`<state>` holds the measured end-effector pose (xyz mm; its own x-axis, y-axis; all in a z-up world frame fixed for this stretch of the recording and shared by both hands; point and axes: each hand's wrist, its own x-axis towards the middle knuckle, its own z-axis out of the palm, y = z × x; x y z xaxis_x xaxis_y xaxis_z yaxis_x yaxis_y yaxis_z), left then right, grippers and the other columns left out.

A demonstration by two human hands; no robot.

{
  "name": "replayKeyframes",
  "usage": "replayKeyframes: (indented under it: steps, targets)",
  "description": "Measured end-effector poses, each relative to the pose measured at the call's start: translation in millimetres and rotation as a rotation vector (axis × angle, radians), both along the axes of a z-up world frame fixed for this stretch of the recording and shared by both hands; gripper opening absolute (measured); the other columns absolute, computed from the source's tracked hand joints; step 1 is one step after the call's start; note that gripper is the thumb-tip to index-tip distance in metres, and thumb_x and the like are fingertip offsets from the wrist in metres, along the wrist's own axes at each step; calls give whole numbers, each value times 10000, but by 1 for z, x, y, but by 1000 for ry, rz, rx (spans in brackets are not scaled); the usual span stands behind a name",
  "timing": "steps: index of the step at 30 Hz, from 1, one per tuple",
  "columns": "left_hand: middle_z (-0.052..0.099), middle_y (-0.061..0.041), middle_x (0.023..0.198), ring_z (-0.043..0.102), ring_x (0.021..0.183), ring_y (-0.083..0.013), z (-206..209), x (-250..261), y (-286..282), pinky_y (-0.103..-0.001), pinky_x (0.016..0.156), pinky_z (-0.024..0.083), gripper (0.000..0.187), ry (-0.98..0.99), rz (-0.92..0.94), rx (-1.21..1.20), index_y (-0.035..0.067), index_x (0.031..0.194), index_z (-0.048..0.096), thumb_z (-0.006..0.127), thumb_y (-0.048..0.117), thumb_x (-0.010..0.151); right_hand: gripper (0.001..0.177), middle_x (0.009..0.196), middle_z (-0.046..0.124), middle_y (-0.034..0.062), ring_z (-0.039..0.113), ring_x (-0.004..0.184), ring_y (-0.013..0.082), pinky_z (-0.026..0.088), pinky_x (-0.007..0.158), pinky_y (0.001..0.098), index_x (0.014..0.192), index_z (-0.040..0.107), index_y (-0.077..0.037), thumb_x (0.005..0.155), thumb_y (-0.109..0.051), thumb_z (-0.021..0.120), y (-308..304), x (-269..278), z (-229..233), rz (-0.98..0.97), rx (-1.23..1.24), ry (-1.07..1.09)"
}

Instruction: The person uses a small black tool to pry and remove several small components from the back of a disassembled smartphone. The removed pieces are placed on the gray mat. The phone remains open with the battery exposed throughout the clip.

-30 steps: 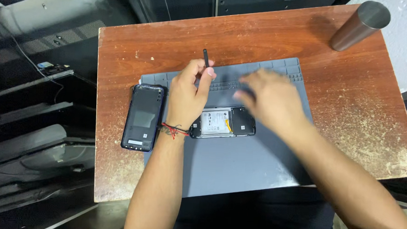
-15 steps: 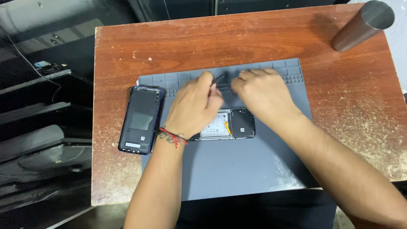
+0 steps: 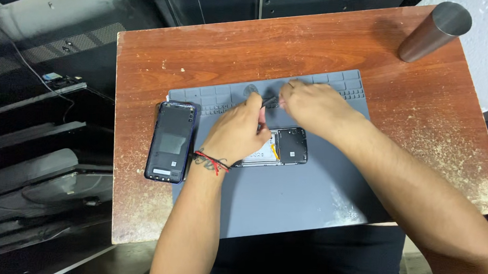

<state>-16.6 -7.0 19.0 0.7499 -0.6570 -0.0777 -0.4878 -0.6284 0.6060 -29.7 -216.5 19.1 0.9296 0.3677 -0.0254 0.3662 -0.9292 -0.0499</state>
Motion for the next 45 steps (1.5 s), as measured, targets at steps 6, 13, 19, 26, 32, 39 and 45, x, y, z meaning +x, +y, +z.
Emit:
replayKeyframes:
  steps: [6,13,19,26,32,39,45]
  targets:
    - [666,-189,816,701,889,-442,1,-1,-1,-522,821,539,158,7,-7,6,127,941,465,592,188,870,154,850,619,81,722,711,255,573,623,351,953,615,-34,1028,-119,511,-2,-18,2,80,-43,-152]
    - [664,-200,814,696,892,-454,-2,1,0,-537,812,537,168,12,1,0,114,952,463,594,179,869,202,904,641,115,738,917,325,580,795,422,1017,645,-40,1073,-172,502,-13,-40,11,91,64,-65]
    - [679,-144,819,706,911,-404,-11,2,-2,-503,843,540,208,-14,-18,43,112,974,471,624,195,860,278,1061,736,159,682,1215,342,539,1008,467,1045,686,-77,1079,-282,503,-19,-55,-1,92,71,7]
    - [689,-171,847,698,940,-425,-11,2,-2,-521,869,529,251,1,-18,40,78,986,477,655,201,858,253,920,726,62,744,1018,237,605,774,338,945,670,-138,1072,-291,514,-7,-58,9,108,-102,-91]
    - [686,-174,842,695,942,-425,-12,2,-3,-517,886,521,260,-2,-20,33,71,980,475,656,219,866,159,875,717,23,750,904,198,615,687,318,925,686,-151,1028,-225,590,-1,-55,14,108,-178,-101]
    - [690,-140,822,706,927,-398,-7,-2,-3,-505,895,525,231,18,-6,22,72,967,472,624,232,898,164,785,700,6,756,796,217,620,639,355,889,683,-164,1000,-276,638,1,-48,12,25,-134,20]
    - [701,-155,825,702,945,-410,-1,-3,-1,-514,903,519,236,13,-16,7,77,958,494,652,230,873,109,759,699,-18,749,758,239,615,678,417,854,735,-185,946,-239,713,12,-54,34,-117,-40,124]
